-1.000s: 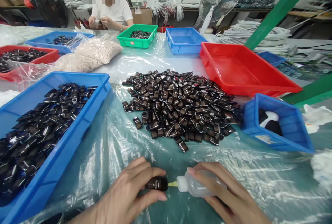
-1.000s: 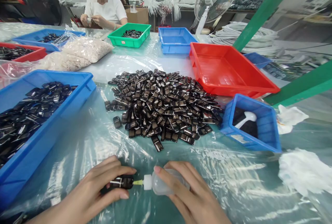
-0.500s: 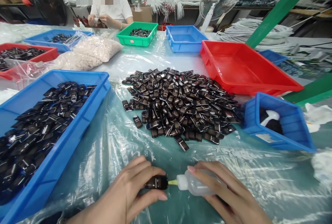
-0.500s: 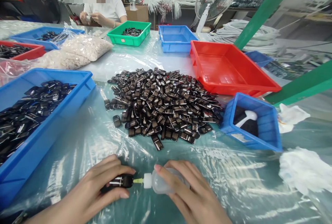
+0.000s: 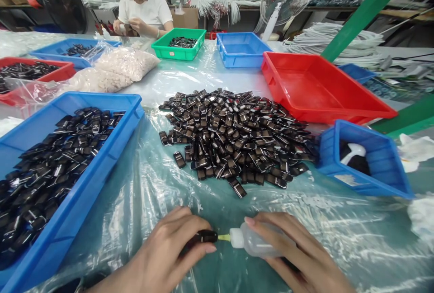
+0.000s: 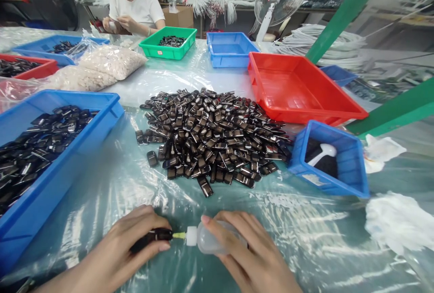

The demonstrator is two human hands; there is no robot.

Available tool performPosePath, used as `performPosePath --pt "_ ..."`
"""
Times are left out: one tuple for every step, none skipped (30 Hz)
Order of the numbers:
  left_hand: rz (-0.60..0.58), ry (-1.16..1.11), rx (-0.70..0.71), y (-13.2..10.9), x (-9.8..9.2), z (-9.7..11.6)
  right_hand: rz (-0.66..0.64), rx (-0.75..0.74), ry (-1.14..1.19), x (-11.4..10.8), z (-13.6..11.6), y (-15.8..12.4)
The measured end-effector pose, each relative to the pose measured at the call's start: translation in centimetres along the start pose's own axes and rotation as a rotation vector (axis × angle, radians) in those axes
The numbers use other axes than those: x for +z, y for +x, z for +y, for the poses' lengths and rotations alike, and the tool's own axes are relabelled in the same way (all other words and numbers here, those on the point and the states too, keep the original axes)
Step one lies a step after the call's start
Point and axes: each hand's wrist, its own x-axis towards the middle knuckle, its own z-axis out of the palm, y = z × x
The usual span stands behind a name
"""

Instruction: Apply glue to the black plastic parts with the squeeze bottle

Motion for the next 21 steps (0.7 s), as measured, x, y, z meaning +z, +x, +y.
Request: performPosePath --pt "-0.016 0.009 -0.015 0.01 -0.08 0.14 -0.012 -0.007 -0.015 -0.01 0.0 -0.07" --pt "-0.026 0.016 -0.018 0.05 -0.2 0.32 -0.024 -0.01 -0.027 -0.02 -0.02 -0.14" --pt "-0.035 0.015 -0.017 0.08 -0.34 0.51 -0.033 -0.005 -0.035 -0.02 -0.05 -0.2" --pt "-0.046 0.005 -0.013 0.11 -0.5 0.69 -0.037 0.006 -0.039 -0.01 -0.09 -0.24" --pt "-0.057 -0.012 -0.009 0.12 -0.65 0.84 -0.04 0.02 -0.038 0.0 -0.13 -0.28" --pt "-0.062 -0.029 -0.007 0.1 -0.79 0.95 -0.035 0.029 -0.037 0.01 -0.16 -0.31" --pt "-0.063 -0.041 -0.011 0.06 -0.9 1.02 -0.031 0.033 -0.036 0.02 -0.17 -0.35" --pt "-0.066 -0.044 -0.021 0.0 -0.97 1.03 -0.027 0.031 -0.034 0.01 -0.17 -0.38" --pt "-0.072 -0.039 -0.032 -0.07 -0.99 1.0 -0.028 0.027 -0.035 -0.01 -0.16 -0.42" --pt "-0.07 -0.031 -0.037 -0.14 -0.98 0.94 -0.03 0.02 -0.037 -0.03 -0.14 -0.46" --pt "-0.065 -0.024 -0.041 -0.2 -0.94 0.87 -0.032 0.015 -0.041 -0.07 -0.11 -0.49" --pt "-0.06 -0.02 -0.04 -0.24 -0.89 0.79 -0.034 0.012 -0.043 -0.11 -0.08 -0.51" --pt "-0.056 -0.015 -0.035 -0.26 -0.84 0.74 -0.036 0.012 -0.046 -0.14 -0.06 -0.51" --pt "-0.049 -0.009 -0.028 -0.27 -0.79 0.7 -0.028 0.009 -0.05 -0.17 -0.02 -0.5" --pt "-0.043 -0.002 -0.023 -0.26 -0.77 0.7 -0.024 0.007 -0.056 -0.2 0.02 -0.48" --pt "-0.039 0.006 -0.022 -0.25 -0.76 0.72 -0.011 -0.002 -0.062 -0.22 0.08 -0.47" --pt "-0.038 0.015 -0.024 -0.23 -0.78 0.77 0.001 -0.015 -0.067 -0.23 0.15 -0.45" --pt "-0.042 0.02 -0.028 -0.21 -0.81 0.83 0.017 -0.034 -0.072 -0.24 0.22 -0.44" --pt "-0.048 0.024 -0.032 -0.2 -0.84 0.9 0.023 -0.045 -0.075 -0.26 0.28 -0.44" --pt "-0.052 0.026 -0.033 -0.19 -0.87 0.95 0.023 -0.051 -0.076 -0.27 0.33 -0.43" --pt "-0.053 0.03 -0.032 -0.2 -0.89 0.97 0.019 -0.047 -0.077 -0.29 0.37 -0.43"
